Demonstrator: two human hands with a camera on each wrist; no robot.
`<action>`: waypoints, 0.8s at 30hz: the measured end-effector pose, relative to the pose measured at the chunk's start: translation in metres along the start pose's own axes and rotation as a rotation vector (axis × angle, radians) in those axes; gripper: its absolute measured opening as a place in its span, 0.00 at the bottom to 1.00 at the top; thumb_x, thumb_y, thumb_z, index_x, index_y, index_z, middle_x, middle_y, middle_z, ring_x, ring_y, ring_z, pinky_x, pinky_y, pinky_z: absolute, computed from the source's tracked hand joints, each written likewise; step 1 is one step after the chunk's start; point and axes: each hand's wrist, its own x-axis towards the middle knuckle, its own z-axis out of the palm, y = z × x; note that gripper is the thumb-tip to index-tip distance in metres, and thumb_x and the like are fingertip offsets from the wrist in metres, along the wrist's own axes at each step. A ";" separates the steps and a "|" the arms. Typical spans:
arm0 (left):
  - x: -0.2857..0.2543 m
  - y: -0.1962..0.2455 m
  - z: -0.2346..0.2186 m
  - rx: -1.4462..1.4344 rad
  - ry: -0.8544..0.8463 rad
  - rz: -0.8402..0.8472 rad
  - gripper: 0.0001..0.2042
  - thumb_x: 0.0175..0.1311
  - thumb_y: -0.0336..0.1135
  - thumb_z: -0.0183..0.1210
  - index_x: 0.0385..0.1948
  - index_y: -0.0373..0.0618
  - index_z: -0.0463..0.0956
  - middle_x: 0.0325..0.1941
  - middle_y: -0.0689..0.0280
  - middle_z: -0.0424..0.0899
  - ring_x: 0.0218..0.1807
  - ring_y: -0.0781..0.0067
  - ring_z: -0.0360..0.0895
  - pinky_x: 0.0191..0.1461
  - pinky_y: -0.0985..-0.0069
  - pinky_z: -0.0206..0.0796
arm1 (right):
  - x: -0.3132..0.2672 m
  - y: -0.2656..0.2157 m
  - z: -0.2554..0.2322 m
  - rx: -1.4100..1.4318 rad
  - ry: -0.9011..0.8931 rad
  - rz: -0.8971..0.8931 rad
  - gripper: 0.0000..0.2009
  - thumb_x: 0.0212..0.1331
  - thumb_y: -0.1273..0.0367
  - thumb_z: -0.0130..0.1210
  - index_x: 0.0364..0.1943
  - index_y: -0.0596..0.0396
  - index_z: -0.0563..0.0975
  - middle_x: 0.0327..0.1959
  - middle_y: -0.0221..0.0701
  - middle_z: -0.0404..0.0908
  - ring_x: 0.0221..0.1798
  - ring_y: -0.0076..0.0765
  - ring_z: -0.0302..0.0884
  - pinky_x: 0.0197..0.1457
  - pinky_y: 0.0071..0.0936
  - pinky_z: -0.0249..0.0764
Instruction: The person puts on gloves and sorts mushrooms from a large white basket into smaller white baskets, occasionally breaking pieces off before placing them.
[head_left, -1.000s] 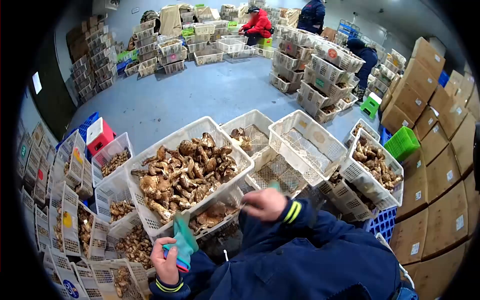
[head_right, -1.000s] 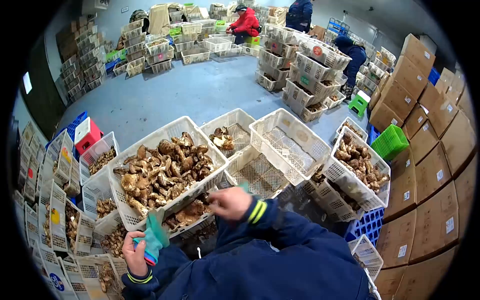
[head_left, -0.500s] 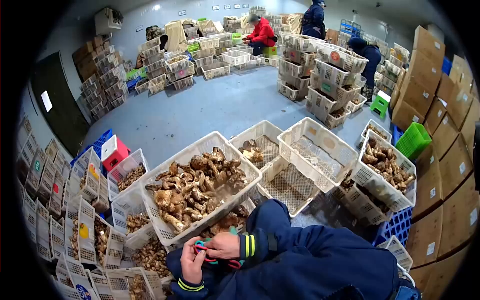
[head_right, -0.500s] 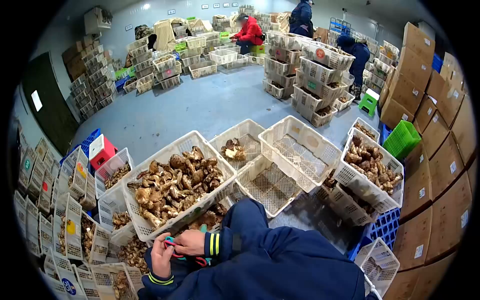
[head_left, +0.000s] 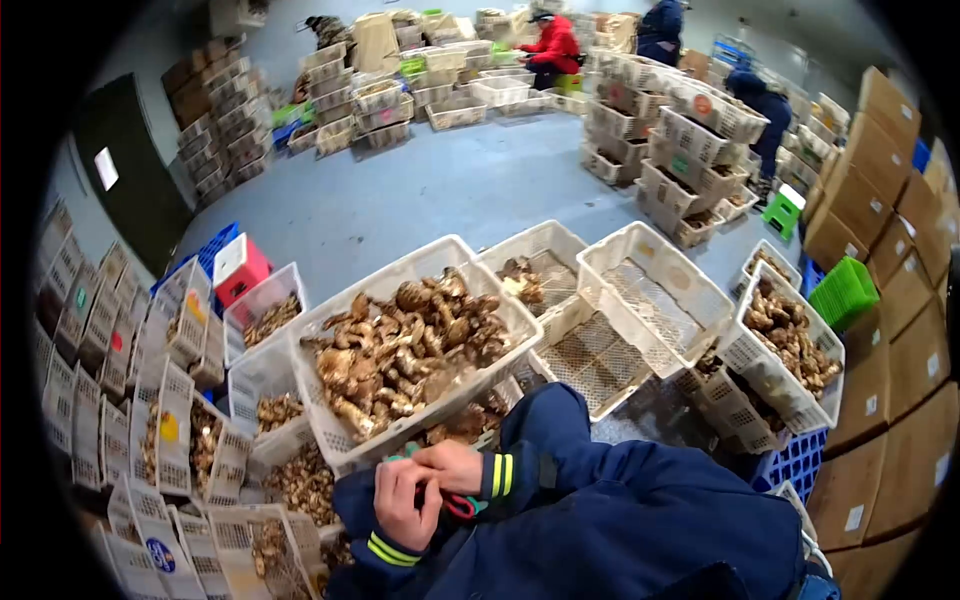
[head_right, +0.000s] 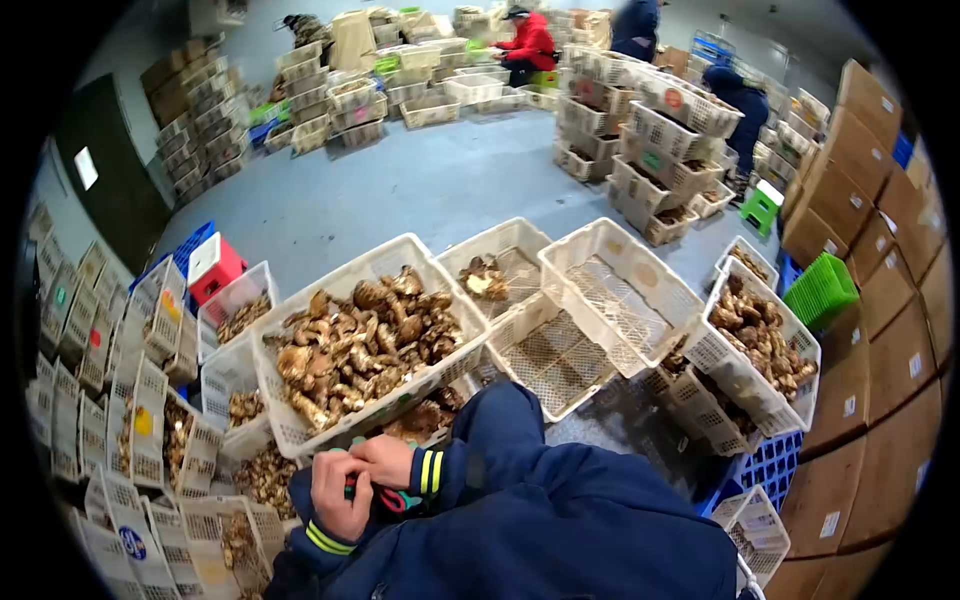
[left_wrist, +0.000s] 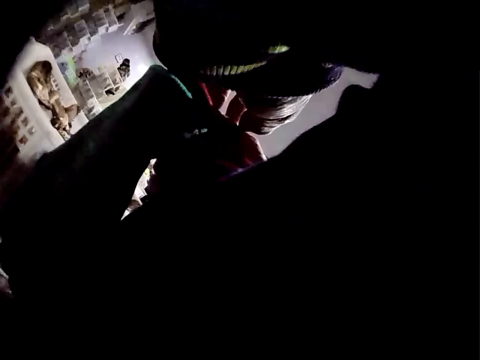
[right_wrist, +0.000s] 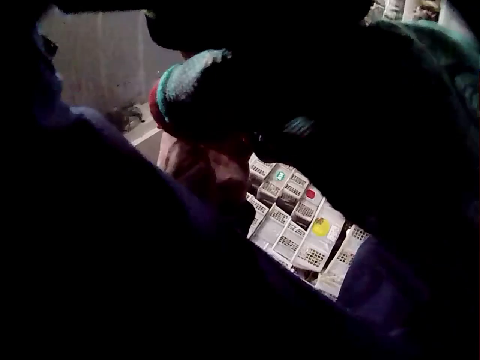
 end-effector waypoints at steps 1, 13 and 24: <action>0.000 -0.001 0.001 0.009 0.023 -0.054 0.08 0.53 0.25 0.60 0.33 0.39 0.72 0.36 0.52 0.72 0.37 0.48 0.70 0.42 0.61 0.66 | -0.002 0.009 0.003 0.111 0.005 -0.015 0.16 0.62 0.60 0.47 0.30 0.62 0.74 0.25 0.48 0.76 0.31 0.55 0.75 0.34 0.43 0.68; -0.021 -0.057 0.028 -0.229 -0.421 -0.430 0.15 0.57 0.29 0.53 0.46 0.36 0.73 0.39 0.47 0.79 0.41 0.46 0.77 0.45 0.65 0.70 | -0.003 -0.019 0.005 -0.521 0.263 -0.340 0.07 0.53 0.71 0.55 0.27 0.56 0.69 0.21 0.40 0.69 0.22 0.50 0.70 0.27 0.40 0.68; -0.025 -0.053 0.018 -1.563 0.388 -0.915 0.18 0.68 0.28 0.43 0.57 0.34 0.68 0.55 0.59 0.77 0.54 0.66 0.76 0.61 0.70 0.67 | 0.002 -0.029 0.022 -0.553 0.111 -0.559 0.11 0.47 0.69 0.60 0.28 0.54 0.68 0.23 0.32 0.67 0.21 0.38 0.69 0.26 0.31 0.67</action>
